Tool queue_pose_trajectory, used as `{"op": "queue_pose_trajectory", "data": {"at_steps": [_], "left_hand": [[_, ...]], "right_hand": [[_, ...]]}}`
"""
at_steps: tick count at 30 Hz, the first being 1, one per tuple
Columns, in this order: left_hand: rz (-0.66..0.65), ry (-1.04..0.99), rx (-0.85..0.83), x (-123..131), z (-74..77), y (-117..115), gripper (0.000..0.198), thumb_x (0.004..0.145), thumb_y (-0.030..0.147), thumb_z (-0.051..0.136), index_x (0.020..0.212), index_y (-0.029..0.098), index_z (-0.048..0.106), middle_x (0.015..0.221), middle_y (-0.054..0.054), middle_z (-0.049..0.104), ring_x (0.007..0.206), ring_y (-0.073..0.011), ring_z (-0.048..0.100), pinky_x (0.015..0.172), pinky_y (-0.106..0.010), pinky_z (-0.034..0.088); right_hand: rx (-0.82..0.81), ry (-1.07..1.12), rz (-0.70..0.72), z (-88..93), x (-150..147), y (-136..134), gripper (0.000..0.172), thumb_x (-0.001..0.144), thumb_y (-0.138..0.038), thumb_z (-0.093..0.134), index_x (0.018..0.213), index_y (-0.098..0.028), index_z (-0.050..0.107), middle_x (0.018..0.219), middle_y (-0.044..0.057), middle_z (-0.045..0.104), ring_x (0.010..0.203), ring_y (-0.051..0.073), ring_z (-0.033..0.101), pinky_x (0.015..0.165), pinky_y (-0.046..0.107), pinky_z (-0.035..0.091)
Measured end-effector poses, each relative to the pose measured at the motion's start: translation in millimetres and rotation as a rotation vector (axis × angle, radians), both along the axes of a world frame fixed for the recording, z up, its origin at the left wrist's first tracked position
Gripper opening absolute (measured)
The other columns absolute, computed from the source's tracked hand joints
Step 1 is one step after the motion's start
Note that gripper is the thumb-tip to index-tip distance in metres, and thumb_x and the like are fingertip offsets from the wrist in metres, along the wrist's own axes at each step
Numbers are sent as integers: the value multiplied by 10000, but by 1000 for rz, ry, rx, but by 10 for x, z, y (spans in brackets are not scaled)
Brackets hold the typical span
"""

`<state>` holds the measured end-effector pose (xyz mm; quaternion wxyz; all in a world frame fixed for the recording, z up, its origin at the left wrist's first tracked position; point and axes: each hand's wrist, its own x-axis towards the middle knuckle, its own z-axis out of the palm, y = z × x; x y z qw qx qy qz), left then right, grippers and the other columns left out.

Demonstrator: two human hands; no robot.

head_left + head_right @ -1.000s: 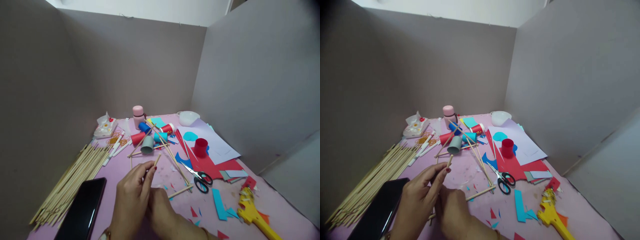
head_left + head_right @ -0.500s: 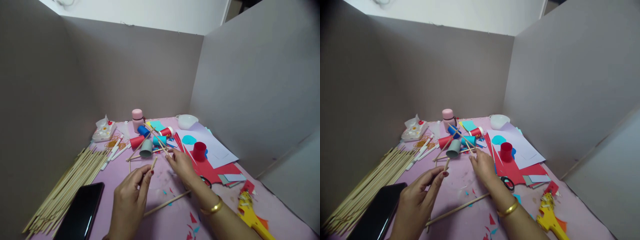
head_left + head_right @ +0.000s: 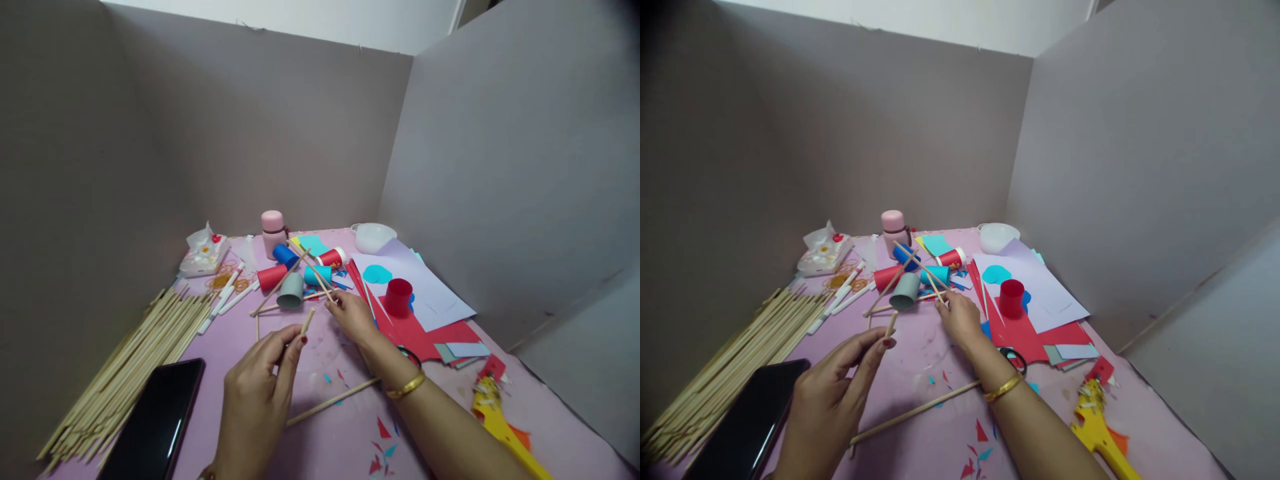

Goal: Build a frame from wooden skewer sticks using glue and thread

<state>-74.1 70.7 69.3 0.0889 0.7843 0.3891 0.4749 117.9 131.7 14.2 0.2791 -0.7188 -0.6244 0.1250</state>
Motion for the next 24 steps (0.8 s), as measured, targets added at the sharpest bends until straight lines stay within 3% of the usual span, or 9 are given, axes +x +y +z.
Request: {"op": "queue_pose_trajectory", "data": {"at_steps": [7,18,24], "left_hand": [[-23,-9,-27,9,-20,-19,148,890,299,523,958,234,637,851,19,719,734,-127,679,695,-212,525],[-33,-29,-40,25,3,-29,174,896,302,505,956,217,646,843,-9,726,747,-151,689,680,-233,535],[-38,-13,-44,28,20,-37,157,892,269,512,946,205,645,858,-7,736,768,-137,694,689,-208,524]], "right_hand": [[126,90,35,69,0,-176,177,886,-306,541,918,-199,679,644,-21,604,609,144,549,548,241,370],[261,191,141,245,-96,-600,199,880,-324,536,807,-194,669,725,6,589,641,147,542,598,238,377],[298,226,162,270,-177,-839,218,895,-275,502,722,-198,610,635,-20,569,584,136,519,555,228,351]]}}
